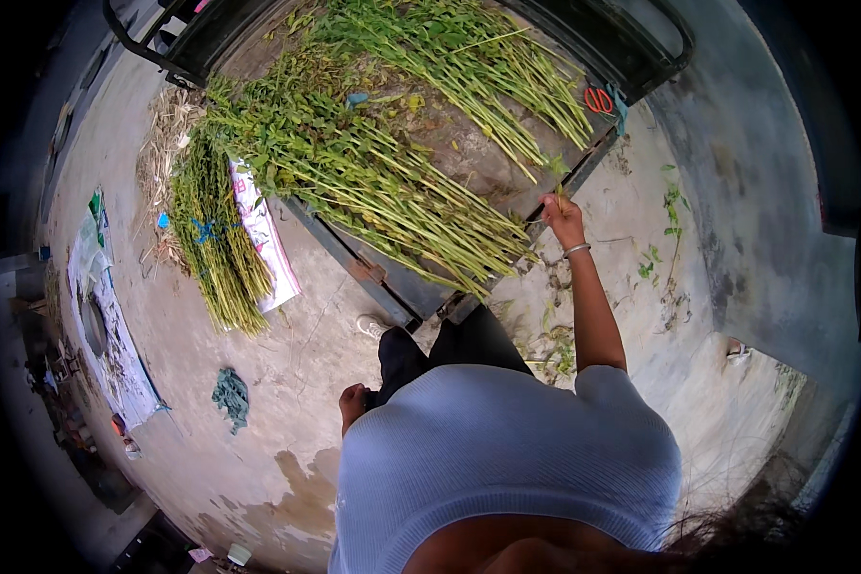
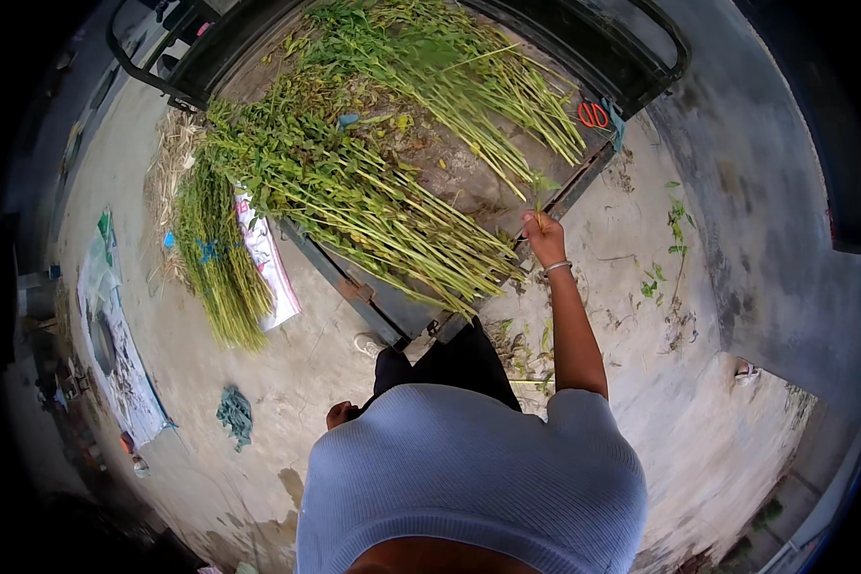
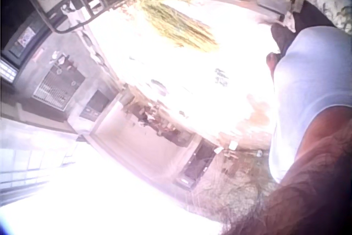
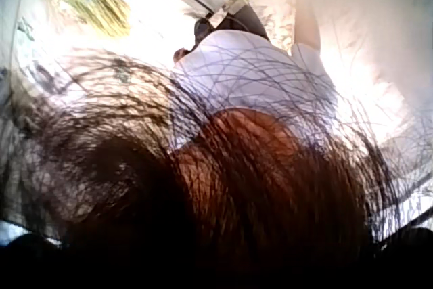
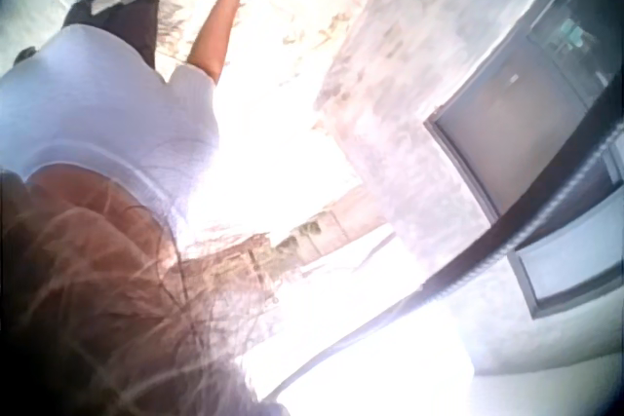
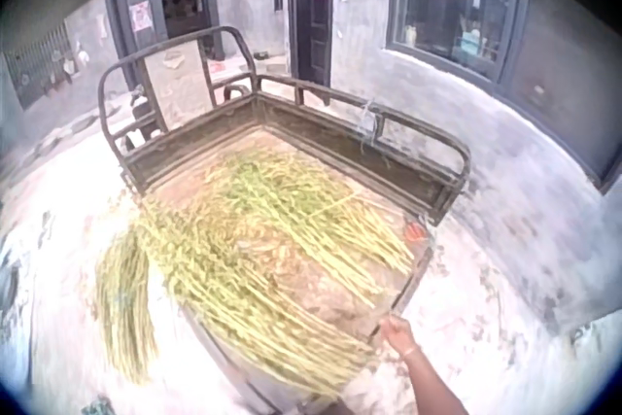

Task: The person gathers long green plant stems from a metal cart, aligns them into bundles, and ties them with blue plastic strips. The person then places the finished bundles onto a white sack on the ground. The person repeats this process, occasionally removing leaves from the stems.

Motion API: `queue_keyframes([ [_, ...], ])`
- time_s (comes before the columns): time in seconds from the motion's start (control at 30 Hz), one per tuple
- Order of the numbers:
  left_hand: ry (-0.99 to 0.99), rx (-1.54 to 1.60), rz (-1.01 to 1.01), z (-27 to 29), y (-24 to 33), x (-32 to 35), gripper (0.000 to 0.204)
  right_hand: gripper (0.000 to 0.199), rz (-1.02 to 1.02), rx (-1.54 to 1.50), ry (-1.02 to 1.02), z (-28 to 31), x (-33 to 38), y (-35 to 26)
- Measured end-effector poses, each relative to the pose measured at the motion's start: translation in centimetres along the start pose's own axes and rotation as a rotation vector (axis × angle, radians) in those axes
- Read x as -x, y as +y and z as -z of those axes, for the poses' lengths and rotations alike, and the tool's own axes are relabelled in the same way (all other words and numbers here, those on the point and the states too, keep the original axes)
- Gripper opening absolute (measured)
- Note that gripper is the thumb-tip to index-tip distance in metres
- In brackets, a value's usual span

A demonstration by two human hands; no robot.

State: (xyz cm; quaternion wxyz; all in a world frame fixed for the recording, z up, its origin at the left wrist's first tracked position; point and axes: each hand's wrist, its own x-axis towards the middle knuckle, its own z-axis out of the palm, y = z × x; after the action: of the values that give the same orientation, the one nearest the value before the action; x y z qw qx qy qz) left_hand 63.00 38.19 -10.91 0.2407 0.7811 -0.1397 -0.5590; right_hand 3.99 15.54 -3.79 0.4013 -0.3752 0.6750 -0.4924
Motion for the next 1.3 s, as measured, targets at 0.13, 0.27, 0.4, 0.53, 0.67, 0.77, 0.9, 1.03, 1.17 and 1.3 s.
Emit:
queue_keyframes([
  [0.13, -0.033, -0.19, -0.116, 3.6, 0.3, -5.2, 0.019, 0.037, 0.119, 0.612, -0.189, -7.9, -1.6, -0.4],
  [0.27, -0.176, -0.218, -0.09, 6.0, 5.4, -5.0, 0.021, 0.042, -0.139, 1.214, -0.388, -16.1, -2.5, 0.0],
  [0.4, -0.126, -0.135, -0.118, 12.1, 9.3, -7.4, 0.018, 0.028, -0.186, 1.22, -0.323, -18.4, -2.5, 1.3],
  [0.53, -0.139, -0.735, -0.299, 21.0, 6.9, -15.0, 0.023, 0.029, -0.002, 1.187, -0.246, -19.7, -1.2, -0.1],
  [0.67, -0.294, -1.491, -0.654, 26.8, 4.7, -21.3, 0.029, 0.027, 0.054, 1.168, -0.199, -22.9, -2.2, -1.0],
  [0.77, -0.311, -1.569, -0.67, 27.5, 7.4, -23.6, 0.027, 0.026, -0.07, 1.211, -0.175, -24.3, -1.5, 0.1],
  [0.9, -0.375, -0.73, -0.218, 23.6, 15.9, -26.1, 0.02, 0.026, -0.172, 1.191, -0.045, -24.5, -0.9, 2.7],
  [1.03, -0.485, 0.22, 0.209, 16.8, 26.3, -28.4, 0.016, 0.019, 0.003, 1.065, 0.053, -24.7, -0.7, -1.0],
  [1.17, -0.421, 0.211, 0.036, 6.8, 38.2, -31.0, 0.025, 0.015, 0.121, 0.777, 0.269, -22.7, -0.8, -3.4],
  [1.3, -0.287, 0.247, 0.074, -1.9, 47.4, -33.4, 0.03, 0.026, 0.344, 0.658, 0.323, -27.4, -3.1, -7.1],
])
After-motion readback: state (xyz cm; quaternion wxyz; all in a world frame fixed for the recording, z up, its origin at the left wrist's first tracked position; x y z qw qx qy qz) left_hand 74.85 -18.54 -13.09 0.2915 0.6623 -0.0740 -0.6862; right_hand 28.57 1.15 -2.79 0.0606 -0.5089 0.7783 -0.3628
